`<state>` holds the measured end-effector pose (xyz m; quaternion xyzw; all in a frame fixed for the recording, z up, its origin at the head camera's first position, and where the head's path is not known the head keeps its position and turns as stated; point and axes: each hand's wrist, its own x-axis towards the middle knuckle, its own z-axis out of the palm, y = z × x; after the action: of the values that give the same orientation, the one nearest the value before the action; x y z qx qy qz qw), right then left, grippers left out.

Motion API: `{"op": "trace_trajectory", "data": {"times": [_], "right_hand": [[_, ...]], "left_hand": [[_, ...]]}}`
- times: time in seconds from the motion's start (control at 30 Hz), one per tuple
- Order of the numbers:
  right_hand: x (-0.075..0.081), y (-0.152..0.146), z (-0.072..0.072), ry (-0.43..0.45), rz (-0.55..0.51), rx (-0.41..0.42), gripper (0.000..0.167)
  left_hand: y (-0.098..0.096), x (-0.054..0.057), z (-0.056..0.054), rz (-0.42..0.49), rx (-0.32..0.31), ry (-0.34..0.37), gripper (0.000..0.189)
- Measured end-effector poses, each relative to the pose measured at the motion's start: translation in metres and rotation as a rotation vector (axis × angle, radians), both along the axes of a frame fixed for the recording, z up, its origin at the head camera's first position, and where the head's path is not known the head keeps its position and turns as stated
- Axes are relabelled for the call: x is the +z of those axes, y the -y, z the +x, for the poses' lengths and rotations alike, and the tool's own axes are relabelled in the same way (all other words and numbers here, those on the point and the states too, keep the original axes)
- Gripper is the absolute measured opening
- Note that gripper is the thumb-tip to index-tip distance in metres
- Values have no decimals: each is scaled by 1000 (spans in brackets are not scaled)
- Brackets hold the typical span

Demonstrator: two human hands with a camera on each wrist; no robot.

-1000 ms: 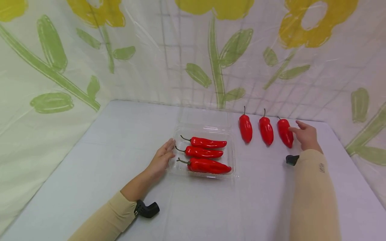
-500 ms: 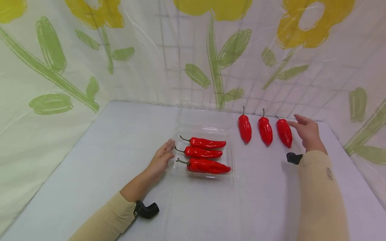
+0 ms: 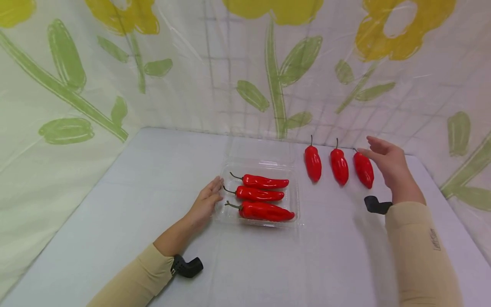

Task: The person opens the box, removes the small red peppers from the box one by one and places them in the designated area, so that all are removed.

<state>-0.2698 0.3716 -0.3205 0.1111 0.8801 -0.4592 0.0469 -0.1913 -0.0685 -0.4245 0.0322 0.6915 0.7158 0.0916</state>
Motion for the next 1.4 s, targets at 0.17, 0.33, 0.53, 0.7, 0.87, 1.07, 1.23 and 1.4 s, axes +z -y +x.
{"op": "trace_trajectory", "data": {"times": [0.17,0.33,0.53,0.7,0.87,1.07,1.23,1.4], "right_hand": [[6,16,11,-22,-11,67,78],[12,36,21,-37,30,145,78],[19,62,34,-86,29,257,71],[23,82,43,-122,0,343,65],[23,105,52,-113,-12,446,62],[17,133,59,-62,-14,571,66],[9,148,66,-38,-40,651,66],[-1,155,74,6,-49,730,67]], "left_hand": [[0,2,1,-7,3,5,68],[1,3,1,-13,8,16,68],[1,4,1,-4,6,15,68],[2,2,0,-8,6,26,68],[3,2,1,-10,9,19,69],[4,2,1,-20,11,14,69],[3,1,1,-14,7,15,70],[2,1,1,-5,2,9,69]]}}
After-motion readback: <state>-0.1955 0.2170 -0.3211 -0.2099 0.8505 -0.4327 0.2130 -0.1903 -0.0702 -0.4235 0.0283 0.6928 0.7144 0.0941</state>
